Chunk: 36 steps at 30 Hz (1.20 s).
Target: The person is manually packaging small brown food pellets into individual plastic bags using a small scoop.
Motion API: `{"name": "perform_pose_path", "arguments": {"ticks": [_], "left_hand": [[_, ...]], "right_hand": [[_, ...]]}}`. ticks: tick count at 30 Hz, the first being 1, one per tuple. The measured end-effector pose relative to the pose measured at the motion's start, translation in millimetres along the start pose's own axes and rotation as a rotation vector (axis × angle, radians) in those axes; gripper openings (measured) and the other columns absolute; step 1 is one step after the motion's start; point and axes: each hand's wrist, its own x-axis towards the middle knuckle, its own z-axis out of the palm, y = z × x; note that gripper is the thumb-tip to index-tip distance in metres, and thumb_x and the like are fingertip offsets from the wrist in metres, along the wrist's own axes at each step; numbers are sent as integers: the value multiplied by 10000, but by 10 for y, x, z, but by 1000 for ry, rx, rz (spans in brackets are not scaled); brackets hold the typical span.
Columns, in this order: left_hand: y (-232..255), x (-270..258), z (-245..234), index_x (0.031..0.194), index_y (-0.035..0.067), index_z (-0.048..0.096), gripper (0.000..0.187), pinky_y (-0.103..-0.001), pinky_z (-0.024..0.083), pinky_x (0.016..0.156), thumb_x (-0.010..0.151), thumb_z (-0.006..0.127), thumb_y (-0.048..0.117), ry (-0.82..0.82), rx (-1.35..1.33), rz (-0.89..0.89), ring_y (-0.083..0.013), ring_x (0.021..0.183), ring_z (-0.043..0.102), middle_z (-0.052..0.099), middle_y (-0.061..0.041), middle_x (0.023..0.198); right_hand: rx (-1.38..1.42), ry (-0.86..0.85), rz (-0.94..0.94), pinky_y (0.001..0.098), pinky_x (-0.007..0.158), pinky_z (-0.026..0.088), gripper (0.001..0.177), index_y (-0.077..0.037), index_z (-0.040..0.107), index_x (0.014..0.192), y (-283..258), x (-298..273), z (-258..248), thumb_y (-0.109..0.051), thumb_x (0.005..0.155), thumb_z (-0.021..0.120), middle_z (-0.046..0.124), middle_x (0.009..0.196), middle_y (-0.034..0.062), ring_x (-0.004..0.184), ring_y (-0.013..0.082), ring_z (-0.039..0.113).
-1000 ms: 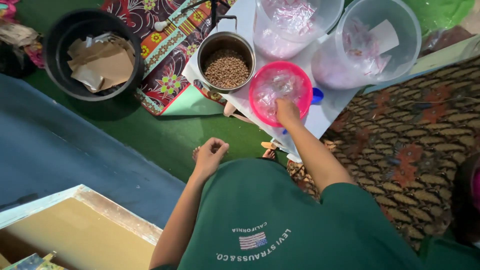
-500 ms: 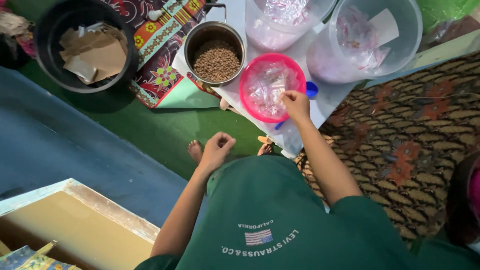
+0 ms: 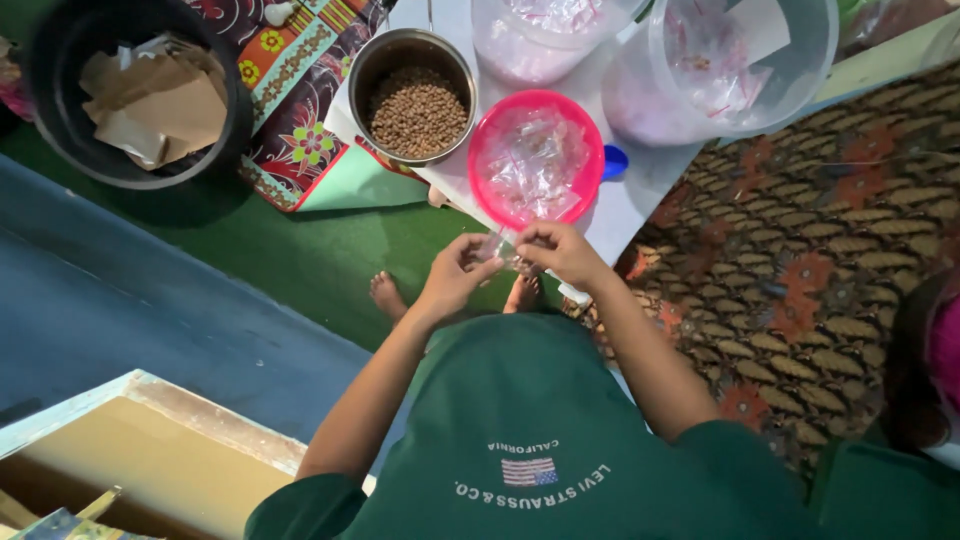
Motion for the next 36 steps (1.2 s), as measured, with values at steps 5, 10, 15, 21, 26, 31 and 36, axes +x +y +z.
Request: {"name": "perform_pose_path", "arguments": {"ticks": [5, 10, 15, 21, 26, 31, 36], "left_hand": [[-68, -29, -303, 1008, -5, 745, 206, -286, 609, 542, 857, 840, 98, 60, 42, 11, -196, 653, 712, 728, -175, 817], [-84, -97, -564, 1081, 15, 772, 222, -348, 653, 650, 914, 801, 158, 172, 7, -40, -231, 686, 757, 764, -201, 826], [-78, -179, -720, 1083, 148, 806, 199, -329, 626, 697, 923, 790, 265, 220, 181, -61, -172, 752, 747, 780, -115, 849], [79, -257, -759, 1033, 71, 801, 185, -294, 611, 659, 875, 810, 167, 250, 112, -58, -164, 652, 725, 755, -128, 756], [148, -263, -808, 964, 49, 788, 150, -285, 604, 632, 881, 783, 175, 218, 125, -73, -170, 613, 728, 740, -134, 701], [134, -293, -932, 885, 142, 820, 140, -268, 550, 649, 748, 840, 162, 161, 369, -62, -110, 613, 675, 733, -51, 651], [165, -321, -944, 855, 158, 823, 135, -260, 540, 652, 742, 878, 206, 150, 361, -41, -104, 618, 664, 739, -51, 655]], "right_hand": [[63, -61, -38, 276, 566, 621, 264, 15, 714, 1099, 149, 74, 325, 3, 848, 794, 753, 808, 129, 660, 162, 735], [130, -57, -74, 288, 684, 643, 371, 3, 710, 1111, 313, 227, 564, 27, 773, 862, 762, 922, 132, 753, 162, 761], [162, -7, -81, 281, 637, 636, 323, 24, 715, 1063, 209, 242, 759, 37, 769, 850, 752, 892, 162, 694, 183, 753], [-78, 286, -143, 322, 758, 612, 472, -83, 659, 1141, 279, 237, 891, -92, 752, 926, 692, 1020, 101, 875, 189, 724], [-253, 214, -191, 233, 742, 526, 222, -145, 782, 950, 233, 252, 1142, -209, 783, 914, 723, 826, -10, 777, 78, 643], [-112, 67, -104, 244, 630, 607, 191, -29, 781, 1004, -149, 136, 1392, -137, 856, 837, 772, 803, 123, 685, 125, 709], [-42, 46, -101, 248, 627, 610, 197, -8, 792, 1033, -69, 161, 1354, -129, 879, 817, 779, 812, 136, 687, 119, 708]]}}
